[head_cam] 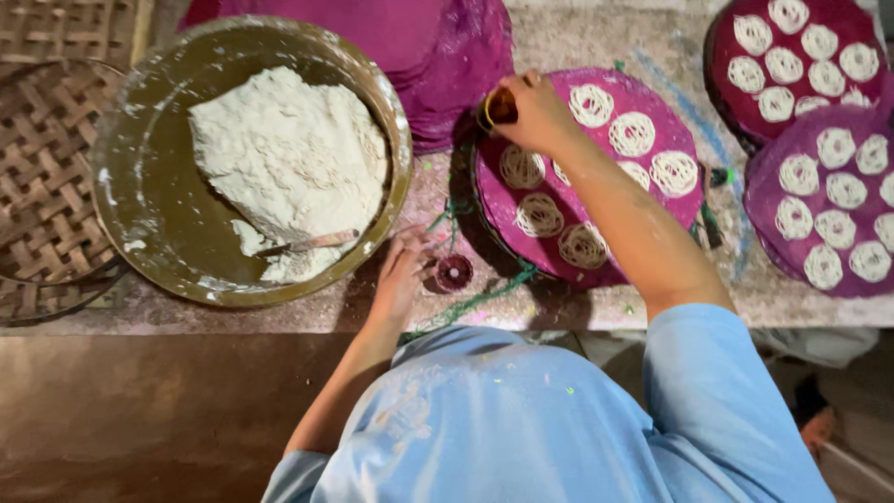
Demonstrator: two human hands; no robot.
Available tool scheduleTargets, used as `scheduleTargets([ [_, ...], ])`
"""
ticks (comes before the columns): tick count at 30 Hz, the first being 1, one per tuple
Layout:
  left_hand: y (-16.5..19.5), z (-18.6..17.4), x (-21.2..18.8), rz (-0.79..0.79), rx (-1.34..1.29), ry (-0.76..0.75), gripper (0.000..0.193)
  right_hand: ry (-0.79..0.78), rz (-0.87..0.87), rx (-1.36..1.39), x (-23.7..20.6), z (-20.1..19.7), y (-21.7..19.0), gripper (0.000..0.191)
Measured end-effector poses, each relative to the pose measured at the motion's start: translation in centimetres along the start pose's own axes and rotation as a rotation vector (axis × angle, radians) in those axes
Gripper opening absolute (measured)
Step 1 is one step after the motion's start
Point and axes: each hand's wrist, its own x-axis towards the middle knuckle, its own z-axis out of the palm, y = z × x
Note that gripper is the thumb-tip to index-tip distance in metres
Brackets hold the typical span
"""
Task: The person presses dough through a wooden hand press over a pot, extruding noodle strands into round nests. They place each finished nest onto pink plastic-lined round trays, stack the filled trays, tie a tray with green string, and cover the pot with a metal lid between presses.
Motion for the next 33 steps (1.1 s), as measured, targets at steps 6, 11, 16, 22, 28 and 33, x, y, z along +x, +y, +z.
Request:
scheduleTargets([
  [6, 1.3, 0.9, -2.6, 0.185, 0.465, -0.068, 0.044, -0.082, -0.022, 0.246, -7.9, -6.4, -1.1, 0.074],
  [11, 2.2, 3.1, -3.7, 0.601, 1.204, -0.17, 0.078, -0.294, -0.026, 0.226, -19.3, -8.3, -3.7, 0.083],
  [16, 1.4, 4.6, -3.1, 0.599, 1.507, -0.173, 0.09, -0.346, 0.159, 0.107, -23.6, -6.7, -6.7, 0.085],
  [22, 2.1, 4.6, -2.9, 0.547, 1.44, -0.186, 0.085, 0.038, 0.084, 0.12, -25.5, -7.3, -8.5, 0.089],
  [28, 3.7, 6.6, -4.5, 0.761, 1.182, -0.213, 0.088, 0.118, -0.059, 0.528, -22.2, -3.8, -13.9, 0.041],
  [33, 4.6, 8.8, -5.0, 0.833, 1.135, -0.238, 0.1, 0.169, 0.045, 0.663, -20.6, -3.2, -13.6, 0.016],
])
